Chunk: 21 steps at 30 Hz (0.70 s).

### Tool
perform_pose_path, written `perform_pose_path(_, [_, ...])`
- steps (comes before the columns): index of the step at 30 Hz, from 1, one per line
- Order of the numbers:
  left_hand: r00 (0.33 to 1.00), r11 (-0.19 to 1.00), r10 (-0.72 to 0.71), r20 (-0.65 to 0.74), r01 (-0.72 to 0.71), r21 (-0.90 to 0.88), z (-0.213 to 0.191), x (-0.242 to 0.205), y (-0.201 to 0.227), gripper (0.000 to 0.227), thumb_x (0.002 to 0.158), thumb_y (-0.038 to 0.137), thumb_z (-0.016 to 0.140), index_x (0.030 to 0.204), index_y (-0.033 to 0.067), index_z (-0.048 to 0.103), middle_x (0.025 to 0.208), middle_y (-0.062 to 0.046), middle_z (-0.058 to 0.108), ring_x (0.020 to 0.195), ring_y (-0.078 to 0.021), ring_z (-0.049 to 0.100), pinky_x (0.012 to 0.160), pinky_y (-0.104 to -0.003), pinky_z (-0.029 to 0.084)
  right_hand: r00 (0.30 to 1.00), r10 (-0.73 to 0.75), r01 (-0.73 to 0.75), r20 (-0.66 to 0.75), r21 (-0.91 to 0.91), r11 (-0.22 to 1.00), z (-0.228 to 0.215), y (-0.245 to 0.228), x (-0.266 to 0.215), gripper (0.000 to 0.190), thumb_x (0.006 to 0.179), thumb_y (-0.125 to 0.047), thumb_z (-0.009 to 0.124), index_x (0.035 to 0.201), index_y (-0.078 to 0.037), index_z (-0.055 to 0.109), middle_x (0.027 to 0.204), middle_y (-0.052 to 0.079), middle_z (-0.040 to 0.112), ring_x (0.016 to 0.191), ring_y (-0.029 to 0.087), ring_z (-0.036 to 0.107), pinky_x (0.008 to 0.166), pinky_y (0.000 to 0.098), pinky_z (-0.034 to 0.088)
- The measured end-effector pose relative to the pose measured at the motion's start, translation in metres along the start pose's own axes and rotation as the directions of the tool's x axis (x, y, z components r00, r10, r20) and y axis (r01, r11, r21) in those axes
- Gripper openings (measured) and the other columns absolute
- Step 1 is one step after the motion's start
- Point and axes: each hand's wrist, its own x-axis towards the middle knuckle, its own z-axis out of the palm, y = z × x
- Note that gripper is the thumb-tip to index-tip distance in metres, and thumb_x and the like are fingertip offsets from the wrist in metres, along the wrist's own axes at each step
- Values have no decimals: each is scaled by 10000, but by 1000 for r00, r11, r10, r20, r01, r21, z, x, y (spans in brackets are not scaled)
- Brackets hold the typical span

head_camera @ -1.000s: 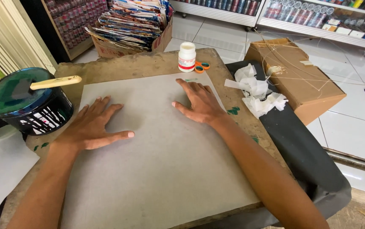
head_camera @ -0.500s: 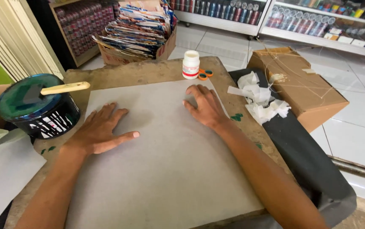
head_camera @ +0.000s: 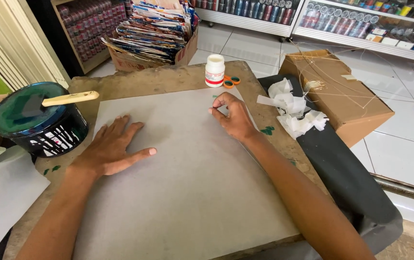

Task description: Assembling a kite by attaching a wooden frame to a plastic sheet using glue and string.

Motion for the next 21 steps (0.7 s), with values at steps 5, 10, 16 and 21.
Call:
perform_pose_path(5, [1000, 1000, 4, -8, -4, 9, 2, 0, 0, 881, 904, 829, 421, 1595, 299, 285, 1713, -144, 166, 1610, -299, 118, 1303, -512, 89, 1000, 25, -25, -14, 6, 1000, -2, -9, -2, 87, 902, -78, 750, 968, -93, 695, 937, 115, 747, 957, 251, 698, 858, 346, 505])
perform_pose_path(10, [1000, 1000, 7, -6, -6, 19, 2, 1, 0, 855, 922, 800, 412, 1596, 291, 282, 1713, -148, 165, 1608, -300, 124, 1302, -515, 97, 998, 49, -48, -44, 25, 999, -4, -9, -1, 49, 918, -105, 749, 954, -100, 717, 912, 104, 745, 922, 215, 680, 839, 321, 490])
perform_pose_path(16, [1000, 999, 8, -15, -7, 35, 7, 7, -5, 882, 899, 842, 394, 1598, 318, 275, 1719, -130, 156, 1612, -291, 113, 1305, -508, 96, 988, 129, -133, -84, -44, 990, -11, -6, 2, 199, 972, -197, 738, 815, -75, 727, 759, 103, 739, 731, 227, 655, 730, 320, 537])
perform_pose_path(21, [1000, 999, 5, -21, -5, 33, 7, 5, -4, 848, 922, 807, 395, 1600, 312, 278, 1717, -135, 168, 1610, -296, 124, 1305, -510, 100, 982, 163, -164, -94, 5, 987, -14, -9, 2, 221, 983, -254, 738, 861, -70, 731, 832, 108, 768, 815, 232, 708, 755, 351, 563])
